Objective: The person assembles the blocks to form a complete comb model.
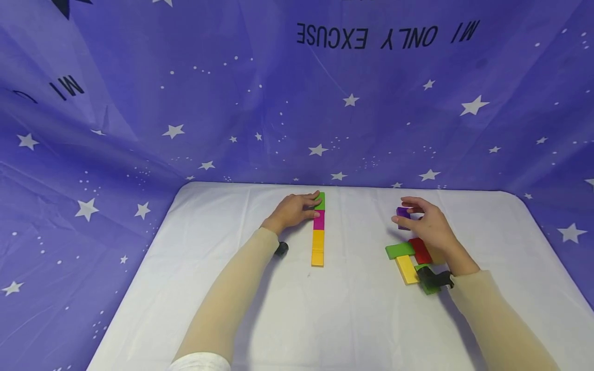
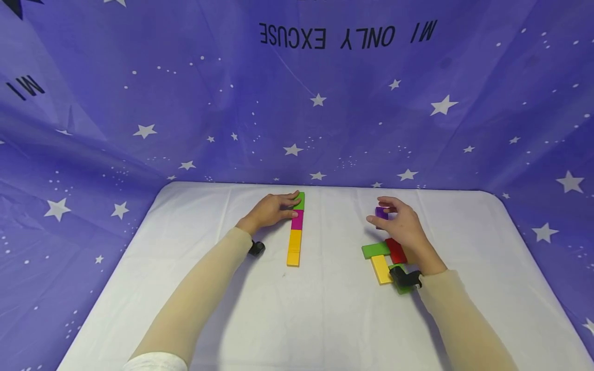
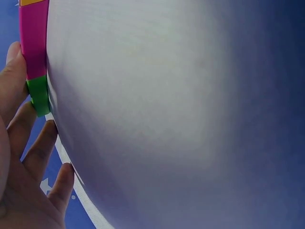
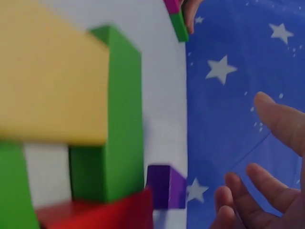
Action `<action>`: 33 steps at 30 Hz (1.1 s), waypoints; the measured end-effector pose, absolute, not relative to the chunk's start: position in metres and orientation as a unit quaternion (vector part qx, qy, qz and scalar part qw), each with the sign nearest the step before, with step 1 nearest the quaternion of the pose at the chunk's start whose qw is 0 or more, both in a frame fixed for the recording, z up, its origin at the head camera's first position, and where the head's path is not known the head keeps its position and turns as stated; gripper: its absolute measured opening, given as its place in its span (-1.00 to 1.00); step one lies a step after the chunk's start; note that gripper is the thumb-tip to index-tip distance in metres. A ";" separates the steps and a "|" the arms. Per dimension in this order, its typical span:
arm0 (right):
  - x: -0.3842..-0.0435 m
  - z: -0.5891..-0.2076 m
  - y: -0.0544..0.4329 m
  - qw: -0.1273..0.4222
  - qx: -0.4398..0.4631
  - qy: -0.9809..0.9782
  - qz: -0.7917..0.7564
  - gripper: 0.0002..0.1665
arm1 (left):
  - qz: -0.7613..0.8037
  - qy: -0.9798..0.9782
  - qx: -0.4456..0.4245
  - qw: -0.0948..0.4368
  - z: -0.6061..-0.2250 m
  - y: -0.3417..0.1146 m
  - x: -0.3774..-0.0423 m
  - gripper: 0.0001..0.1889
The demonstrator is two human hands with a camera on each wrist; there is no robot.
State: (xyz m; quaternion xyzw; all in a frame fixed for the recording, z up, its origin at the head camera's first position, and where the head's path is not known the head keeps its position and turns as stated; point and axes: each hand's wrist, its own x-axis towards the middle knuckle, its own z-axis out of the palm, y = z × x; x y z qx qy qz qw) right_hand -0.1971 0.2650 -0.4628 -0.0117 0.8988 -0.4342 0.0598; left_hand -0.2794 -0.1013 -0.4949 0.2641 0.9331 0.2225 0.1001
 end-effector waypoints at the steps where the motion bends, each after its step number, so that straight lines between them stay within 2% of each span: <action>1: -0.199 -0.464 0.267 0.067 -0.007 0.896 -0.438 0.01 | 0.224 0.933 0.264 0.100 -0.495 -0.101 -0.279 -0.43; 17: -0.219 -0.475 0.288 0.159 0.030 0.857 -0.489 0.07 | 0.230 0.932 0.263 0.098 -0.495 -0.102 -0.279 -0.44; 26: -0.224 -0.480 0.294 0.180 0.017 0.861 -0.475 0.03 | 0.236 0.931 0.261 0.101 -0.493 -0.103 -0.279 -0.43; 33: -0.222 -0.485 0.293 0.173 0.009 0.878 -0.445 0.03 | 0.239 0.929 0.265 0.095 -0.497 -0.103 -0.279 -0.43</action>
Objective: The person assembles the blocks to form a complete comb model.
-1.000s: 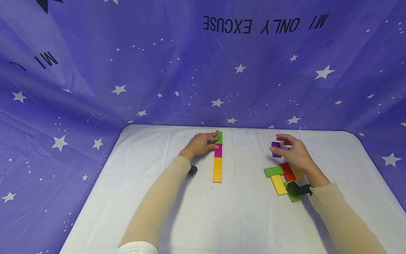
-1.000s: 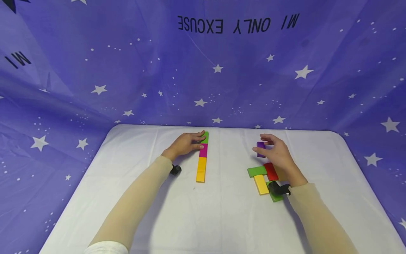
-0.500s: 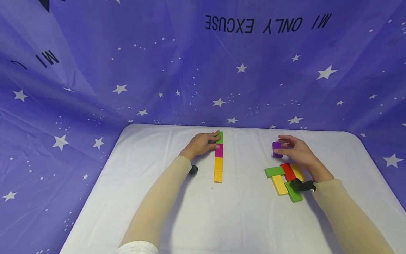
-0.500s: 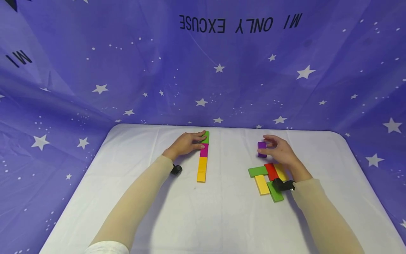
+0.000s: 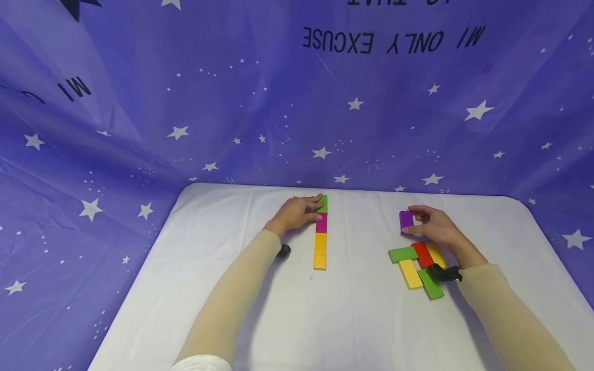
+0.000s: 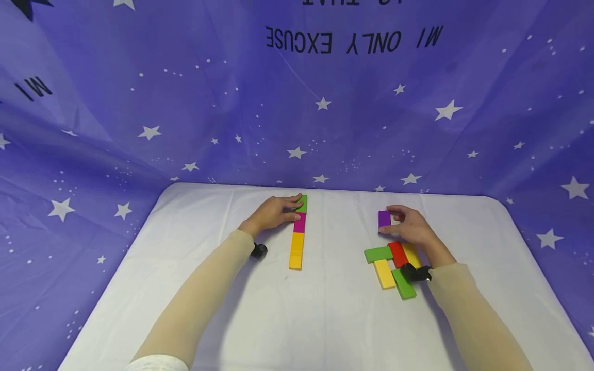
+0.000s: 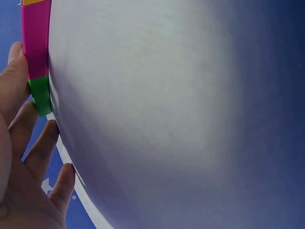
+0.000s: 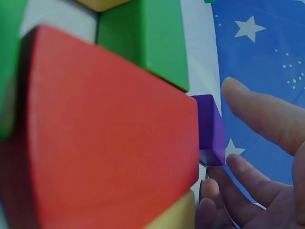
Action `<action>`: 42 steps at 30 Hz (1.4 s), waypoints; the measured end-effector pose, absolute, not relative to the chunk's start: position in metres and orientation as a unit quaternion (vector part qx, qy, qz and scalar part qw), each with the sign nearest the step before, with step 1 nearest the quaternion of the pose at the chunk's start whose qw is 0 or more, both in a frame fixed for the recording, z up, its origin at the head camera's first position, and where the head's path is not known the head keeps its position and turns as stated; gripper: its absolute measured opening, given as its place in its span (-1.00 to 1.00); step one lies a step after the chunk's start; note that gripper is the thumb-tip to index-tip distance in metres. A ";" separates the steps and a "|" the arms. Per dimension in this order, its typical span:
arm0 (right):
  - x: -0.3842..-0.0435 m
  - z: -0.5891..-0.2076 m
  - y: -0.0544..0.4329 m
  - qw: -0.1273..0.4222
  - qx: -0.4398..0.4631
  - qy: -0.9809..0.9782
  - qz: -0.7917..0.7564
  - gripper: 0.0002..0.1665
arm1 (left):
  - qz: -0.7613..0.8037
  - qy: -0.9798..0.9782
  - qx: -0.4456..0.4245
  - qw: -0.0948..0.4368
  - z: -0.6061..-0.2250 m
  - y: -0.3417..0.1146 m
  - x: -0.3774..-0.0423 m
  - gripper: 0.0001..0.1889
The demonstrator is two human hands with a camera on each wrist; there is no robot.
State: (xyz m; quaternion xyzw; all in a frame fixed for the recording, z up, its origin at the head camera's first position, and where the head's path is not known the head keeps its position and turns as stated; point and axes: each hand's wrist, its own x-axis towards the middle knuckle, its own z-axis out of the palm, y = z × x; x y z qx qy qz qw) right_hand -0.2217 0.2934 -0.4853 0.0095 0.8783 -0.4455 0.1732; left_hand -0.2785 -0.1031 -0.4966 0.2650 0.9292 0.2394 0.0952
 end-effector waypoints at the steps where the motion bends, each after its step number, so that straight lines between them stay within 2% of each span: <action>1: -0.221 -0.486 0.293 0.171 0.007 0.880 -0.442 0.03 | 0.239 0.929 0.267 0.096 -0.497 -0.103 -0.278 -0.43; 21: -0.216 -0.485 0.289 0.144 -0.014 0.920 -0.365 0.01 | 0.229 0.931 0.269 0.095 -0.494 -0.100 -0.275 -0.44; 42: -0.203 -0.477 0.284 0.087 -0.015 0.938 -0.336 -0.06 | 0.241 0.927 0.275 0.087 -0.494 -0.103 -0.270 -0.46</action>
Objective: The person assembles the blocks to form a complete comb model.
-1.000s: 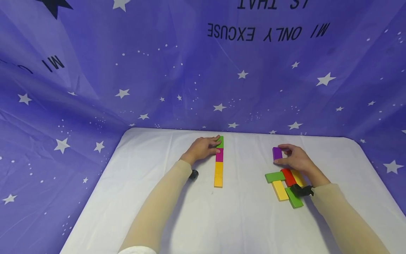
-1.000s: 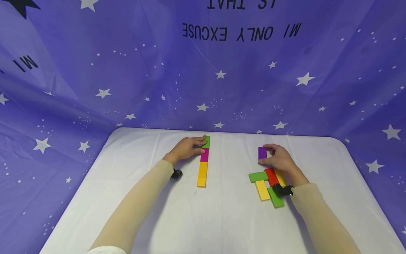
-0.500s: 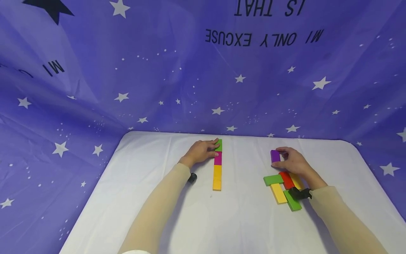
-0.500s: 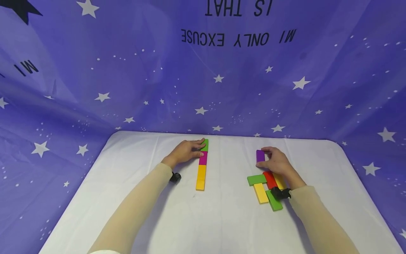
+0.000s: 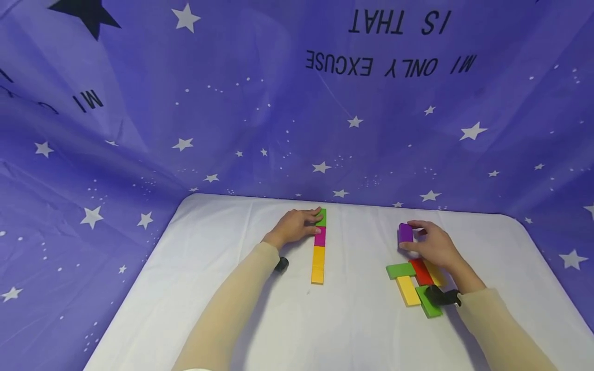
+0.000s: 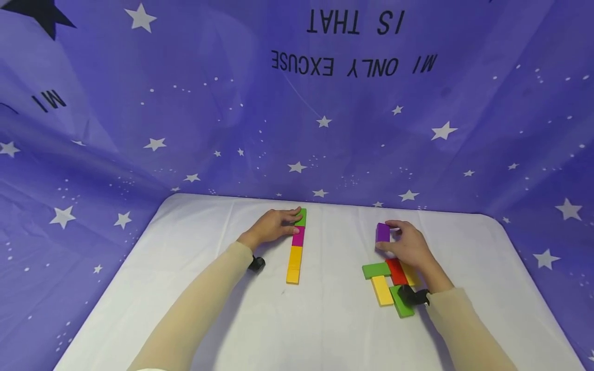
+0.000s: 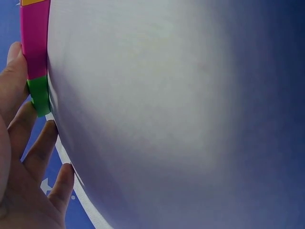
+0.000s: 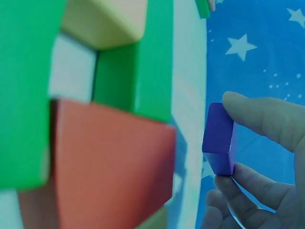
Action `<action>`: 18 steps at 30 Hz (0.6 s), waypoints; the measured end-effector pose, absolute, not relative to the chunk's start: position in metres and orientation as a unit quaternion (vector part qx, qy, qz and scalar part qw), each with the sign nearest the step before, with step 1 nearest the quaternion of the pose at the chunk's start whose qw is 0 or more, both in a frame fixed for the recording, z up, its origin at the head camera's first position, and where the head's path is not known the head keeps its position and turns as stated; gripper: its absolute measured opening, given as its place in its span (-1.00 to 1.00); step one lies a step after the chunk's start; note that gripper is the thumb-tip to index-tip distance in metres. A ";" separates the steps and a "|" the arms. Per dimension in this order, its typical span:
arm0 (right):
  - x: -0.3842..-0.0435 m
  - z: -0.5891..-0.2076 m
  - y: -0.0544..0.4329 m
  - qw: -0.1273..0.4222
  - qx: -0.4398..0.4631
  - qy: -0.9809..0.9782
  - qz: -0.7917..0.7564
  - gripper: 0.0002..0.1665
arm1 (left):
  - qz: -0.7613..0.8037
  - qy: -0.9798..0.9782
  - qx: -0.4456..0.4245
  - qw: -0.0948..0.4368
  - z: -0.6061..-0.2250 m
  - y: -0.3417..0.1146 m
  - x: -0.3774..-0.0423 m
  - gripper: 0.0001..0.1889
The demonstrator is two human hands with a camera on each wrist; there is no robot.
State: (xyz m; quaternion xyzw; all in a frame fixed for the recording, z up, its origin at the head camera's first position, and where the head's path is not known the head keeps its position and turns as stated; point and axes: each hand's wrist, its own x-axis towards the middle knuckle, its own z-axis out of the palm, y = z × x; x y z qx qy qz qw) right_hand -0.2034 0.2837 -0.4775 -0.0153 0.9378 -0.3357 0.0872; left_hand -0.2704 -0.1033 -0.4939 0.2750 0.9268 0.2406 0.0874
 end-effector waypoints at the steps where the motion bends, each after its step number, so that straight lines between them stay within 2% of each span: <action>1: -0.201 -0.476 0.283 0.086 -0.015 0.937 -0.339 -0.06 | 0.240 0.926 0.277 0.087 -0.494 -0.103 -0.270 -0.46; 6: -0.190 -0.467 0.273 0.071 -0.026 0.935 -0.348 -0.06 | 0.236 0.927 0.281 0.083 -0.495 -0.102 -0.269 -0.45; 18: -0.166 -0.464 0.245 -0.012 -0.088 0.936 -0.342 -0.20 | 0.231 0.928 0.281 0.082 -0.496 -0.104 -0.271 -0.45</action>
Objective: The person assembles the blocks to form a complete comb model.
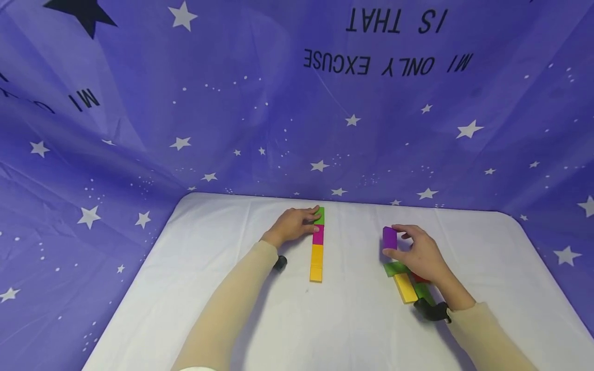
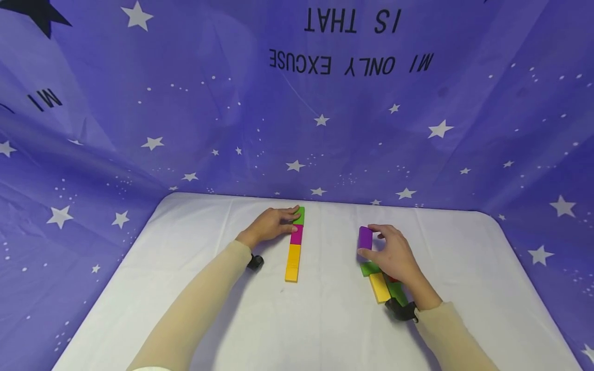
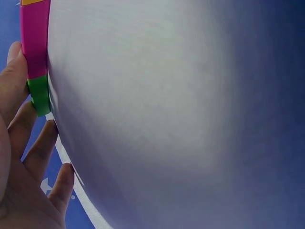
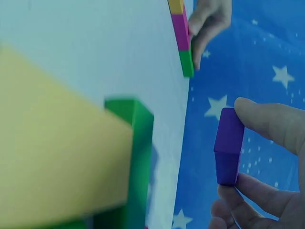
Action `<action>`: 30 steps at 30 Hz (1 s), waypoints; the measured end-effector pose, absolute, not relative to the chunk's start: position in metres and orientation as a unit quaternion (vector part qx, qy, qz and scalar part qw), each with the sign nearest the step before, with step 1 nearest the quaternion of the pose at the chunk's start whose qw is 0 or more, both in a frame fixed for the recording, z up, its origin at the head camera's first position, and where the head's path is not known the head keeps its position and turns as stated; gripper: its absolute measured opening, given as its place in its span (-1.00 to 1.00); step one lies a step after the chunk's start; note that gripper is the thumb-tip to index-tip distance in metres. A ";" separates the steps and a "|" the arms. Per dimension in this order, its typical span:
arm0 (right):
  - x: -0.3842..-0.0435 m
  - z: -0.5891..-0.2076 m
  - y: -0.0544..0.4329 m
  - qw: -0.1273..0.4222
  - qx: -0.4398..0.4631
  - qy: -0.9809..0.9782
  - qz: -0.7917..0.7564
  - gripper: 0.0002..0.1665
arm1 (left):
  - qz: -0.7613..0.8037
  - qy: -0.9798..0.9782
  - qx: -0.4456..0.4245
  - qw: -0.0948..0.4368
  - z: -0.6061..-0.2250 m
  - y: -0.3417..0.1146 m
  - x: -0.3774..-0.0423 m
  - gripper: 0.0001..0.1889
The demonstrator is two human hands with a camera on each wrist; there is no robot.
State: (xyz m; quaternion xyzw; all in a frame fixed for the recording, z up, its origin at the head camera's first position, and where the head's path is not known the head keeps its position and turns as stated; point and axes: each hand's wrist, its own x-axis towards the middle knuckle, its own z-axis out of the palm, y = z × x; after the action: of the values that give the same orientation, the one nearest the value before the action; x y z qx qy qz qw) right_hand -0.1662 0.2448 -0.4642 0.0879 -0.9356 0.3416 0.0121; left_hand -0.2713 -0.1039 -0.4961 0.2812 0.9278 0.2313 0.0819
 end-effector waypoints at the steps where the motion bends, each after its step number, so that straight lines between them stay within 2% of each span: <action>1: -0.164 -0.465 0.242 0.016 0.091 -0.935 0.341 -0.21 | 0.229 0.929 0.281 0.082 -0.496 -0.104 -0.271 -0.45; 30: -0.112 -0.475 0.161 0.020 0.128 -0.939 0.320 -0.18 | 0.230 0.929 0.277 0.086 -0.498 -0.102 -0.277 -0.44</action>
State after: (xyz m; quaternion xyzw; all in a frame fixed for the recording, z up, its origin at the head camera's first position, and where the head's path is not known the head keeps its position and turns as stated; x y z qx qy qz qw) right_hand -0.1124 0.1608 -0.4755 0.1281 -0.9386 0.3198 0.0198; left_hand -0.2765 -0.1024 -0.4976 0.2770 0.9290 0.2299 0.0855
